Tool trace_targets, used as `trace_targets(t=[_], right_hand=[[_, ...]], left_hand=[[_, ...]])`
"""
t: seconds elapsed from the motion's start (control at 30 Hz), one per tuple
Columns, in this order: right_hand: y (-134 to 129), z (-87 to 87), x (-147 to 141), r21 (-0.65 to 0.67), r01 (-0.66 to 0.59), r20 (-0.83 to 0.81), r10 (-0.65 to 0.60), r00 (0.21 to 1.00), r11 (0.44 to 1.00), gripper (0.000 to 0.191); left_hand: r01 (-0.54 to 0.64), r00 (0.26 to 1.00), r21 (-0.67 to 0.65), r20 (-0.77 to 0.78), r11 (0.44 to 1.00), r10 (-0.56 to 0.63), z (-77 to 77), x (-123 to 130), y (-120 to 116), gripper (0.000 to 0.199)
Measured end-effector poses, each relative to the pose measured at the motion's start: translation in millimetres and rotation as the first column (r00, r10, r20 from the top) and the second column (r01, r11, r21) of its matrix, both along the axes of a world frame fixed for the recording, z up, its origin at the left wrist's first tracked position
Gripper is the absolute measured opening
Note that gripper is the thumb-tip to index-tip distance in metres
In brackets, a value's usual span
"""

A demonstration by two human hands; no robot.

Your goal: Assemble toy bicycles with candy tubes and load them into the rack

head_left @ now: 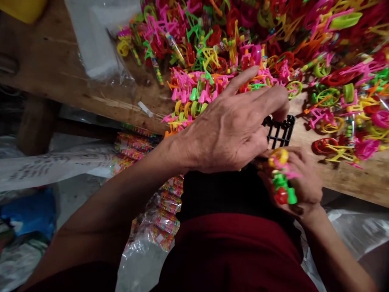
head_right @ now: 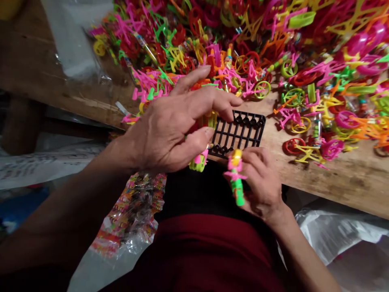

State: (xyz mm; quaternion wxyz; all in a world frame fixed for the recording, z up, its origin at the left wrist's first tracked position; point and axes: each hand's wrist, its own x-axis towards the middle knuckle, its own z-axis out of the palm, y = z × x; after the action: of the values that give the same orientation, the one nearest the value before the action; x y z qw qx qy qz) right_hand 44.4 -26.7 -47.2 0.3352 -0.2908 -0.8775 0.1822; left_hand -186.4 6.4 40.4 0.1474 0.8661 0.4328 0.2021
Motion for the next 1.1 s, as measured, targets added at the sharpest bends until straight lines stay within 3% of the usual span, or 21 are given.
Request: trace_targets(t=[0.07, 0.13, 0.23, 0.37, 0.53, 0.8, 0.97, 1.1], right_hand=[[5, 2.9, 2, -0.008, -0.158, 0.101, 0.158, 0.982, 0.987, 0.018], [8, 6.3, 0, 0.001, -0.226, 0.214, 0.221, 0.952, 0.974, 0.017], [11, 11.7, -10, 0.034, -0.284, 0.324, 0.258, 0.910, 0.958, 0.019], [16, 15.4, -21, 0.089, -0.334, 0.392, 0.275, 0.878, 0.938, 0.021], [24, 20.1, -19, 0.142, -0.437, 0.458, 0.332, 0.825, 0.888, 0.021], [26, 31.9, -27, 0.194, -0.489, 0.553, 0.317, 0.771, 0.851, 0.037], [32, 29.9, -24, 0.179, -0.496, 0.547, 0.332, 0.768, 0.850, 0.027], [34, 27.6, -22, 0.175, -0.507, 0.535, 0.351, 0.769, 0.844, 0.032]], left_hand=[[0.056, 0.998, 0.017, 0.004, 0.998, -0.056, 0.1, -5, 4, 0.036], [0.114, 0.994, 0.030, -0.005, 0.993, -0.114, -0.2, -10, 7, 0.036], [0.161, 0.987, 0.008, -0.026, 0.987, -0.161, 0.0, -13, 9, 0.037], [0.135, 0.987, -0.052, -0.079, 0.989, -0.139, 1.0, -11, 8, 0.039], [0.144, 0.989, -0.032, -0.026, 0.989, -0.145, 0.5, -11, 6, 0.040], [0.110, 0.994, -0.064, -0.012, 0.992, -0.111, -0.5, -10, 7, 0.042], [0.126, 0.992, -0.010, 0.020, 0.992, -0.125, -2.8, -9, 6, 0.044], [0.124, 0.992, 0.010, 0.030, 0.992, -0.124, -5.0, -10, 7, 0.047]])
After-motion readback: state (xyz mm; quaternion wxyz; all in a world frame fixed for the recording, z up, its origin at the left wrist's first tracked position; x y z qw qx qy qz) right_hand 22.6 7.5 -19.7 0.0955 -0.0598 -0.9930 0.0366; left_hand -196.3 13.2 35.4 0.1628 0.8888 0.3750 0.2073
